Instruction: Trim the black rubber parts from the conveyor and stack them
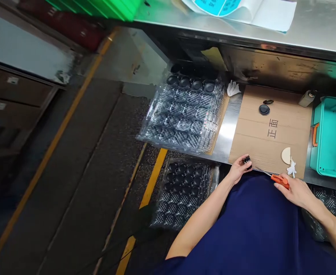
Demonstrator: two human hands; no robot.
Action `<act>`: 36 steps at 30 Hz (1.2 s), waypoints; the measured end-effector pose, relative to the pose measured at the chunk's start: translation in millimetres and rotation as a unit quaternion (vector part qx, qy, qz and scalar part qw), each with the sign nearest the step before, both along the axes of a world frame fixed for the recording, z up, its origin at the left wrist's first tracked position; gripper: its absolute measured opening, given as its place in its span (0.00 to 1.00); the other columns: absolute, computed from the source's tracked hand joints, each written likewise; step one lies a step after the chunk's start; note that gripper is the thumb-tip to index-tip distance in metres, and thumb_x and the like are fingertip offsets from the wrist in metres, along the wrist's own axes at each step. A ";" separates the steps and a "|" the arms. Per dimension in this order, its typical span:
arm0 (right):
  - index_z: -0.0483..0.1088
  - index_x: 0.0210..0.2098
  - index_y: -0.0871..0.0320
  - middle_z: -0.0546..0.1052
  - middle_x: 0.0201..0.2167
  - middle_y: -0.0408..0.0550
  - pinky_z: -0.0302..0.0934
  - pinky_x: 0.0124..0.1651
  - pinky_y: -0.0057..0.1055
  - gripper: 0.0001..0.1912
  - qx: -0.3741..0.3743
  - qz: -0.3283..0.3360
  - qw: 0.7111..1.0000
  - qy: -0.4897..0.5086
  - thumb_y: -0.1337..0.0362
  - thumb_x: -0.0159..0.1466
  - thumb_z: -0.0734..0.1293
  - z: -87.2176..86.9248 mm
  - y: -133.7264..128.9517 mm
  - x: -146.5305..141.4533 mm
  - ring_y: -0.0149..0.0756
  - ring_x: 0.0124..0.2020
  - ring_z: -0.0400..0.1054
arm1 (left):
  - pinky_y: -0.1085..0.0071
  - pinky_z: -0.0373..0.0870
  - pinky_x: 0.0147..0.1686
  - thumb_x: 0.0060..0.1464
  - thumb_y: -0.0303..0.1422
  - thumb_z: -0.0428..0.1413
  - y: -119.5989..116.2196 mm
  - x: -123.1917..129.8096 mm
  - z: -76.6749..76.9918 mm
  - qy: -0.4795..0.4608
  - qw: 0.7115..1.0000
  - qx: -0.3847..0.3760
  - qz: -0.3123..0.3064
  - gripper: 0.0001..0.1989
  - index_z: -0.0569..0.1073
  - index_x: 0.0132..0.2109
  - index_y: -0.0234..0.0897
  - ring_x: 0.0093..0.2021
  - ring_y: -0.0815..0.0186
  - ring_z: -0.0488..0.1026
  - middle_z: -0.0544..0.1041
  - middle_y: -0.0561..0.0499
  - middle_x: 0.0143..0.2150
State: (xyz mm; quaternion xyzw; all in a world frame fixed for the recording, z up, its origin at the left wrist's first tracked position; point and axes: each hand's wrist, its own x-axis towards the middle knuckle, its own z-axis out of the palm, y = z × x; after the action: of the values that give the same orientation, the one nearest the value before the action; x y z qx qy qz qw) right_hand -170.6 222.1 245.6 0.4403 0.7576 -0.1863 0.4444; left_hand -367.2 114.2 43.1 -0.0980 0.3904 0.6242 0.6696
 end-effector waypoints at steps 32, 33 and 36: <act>0.58 0.64 0.43 0.65 0.45 0.51 0.60 0.58 0.27 0.33 -0.109 0.045 0.987 -0.108 0.35 0.68 0.47 -37.7 10.4 41.8 0.09 0.34 0.47 | 0.61 0.70 0.53 0.48 0.40 0.69 -49.1 101.4 -67.3 0.249 0.933 -0.072 -0.251 0.31 0.76 0.59 0.35 0.47 0.60 0.72 0.73 0.38 0.52; 0.57 0.65 0.43 0.64 0.45 0.52 0.59 0.59 0.33 0.34 -0.109 0.047 0.985 -0.125 0.35 0.68 0.47 -48.6 10.7 41.9 0.11 0.36 0.51 | 0.59 0.68 0.55 0.48 0.39 0.69 -46.7 113.1 -78.6 0.278 0.923 -0.046 -0.261 0.30 0.77 0.58 0.35 0.49 0.59 0.72 0.74 0.38 0.52; 0.54 0.67 0.45 0.63 0.45 0.56 0.57 0.60 0.41 0.36 -0.108 0.052 0.979 -0.162 0.36 0.68 0.46 -78.2 10.9 43.3 0.20 0.42 0.58 | 0.57 0.63 0.61 0.49 0.37 0.67 -38.0 136.6 -106.2 0.342 0.896 -0.005 -0.285 0.28 0.77 0.57 0.33 0.54 0.55 0.71 0.74 0.38 0.53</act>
State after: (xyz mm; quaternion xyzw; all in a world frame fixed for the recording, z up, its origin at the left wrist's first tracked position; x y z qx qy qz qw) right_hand -127.3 233.1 167.3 0.3737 0.6730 -0.1700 0.6153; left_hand -230.6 76.1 -63.2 0.2333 0.6097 0.4001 0.6432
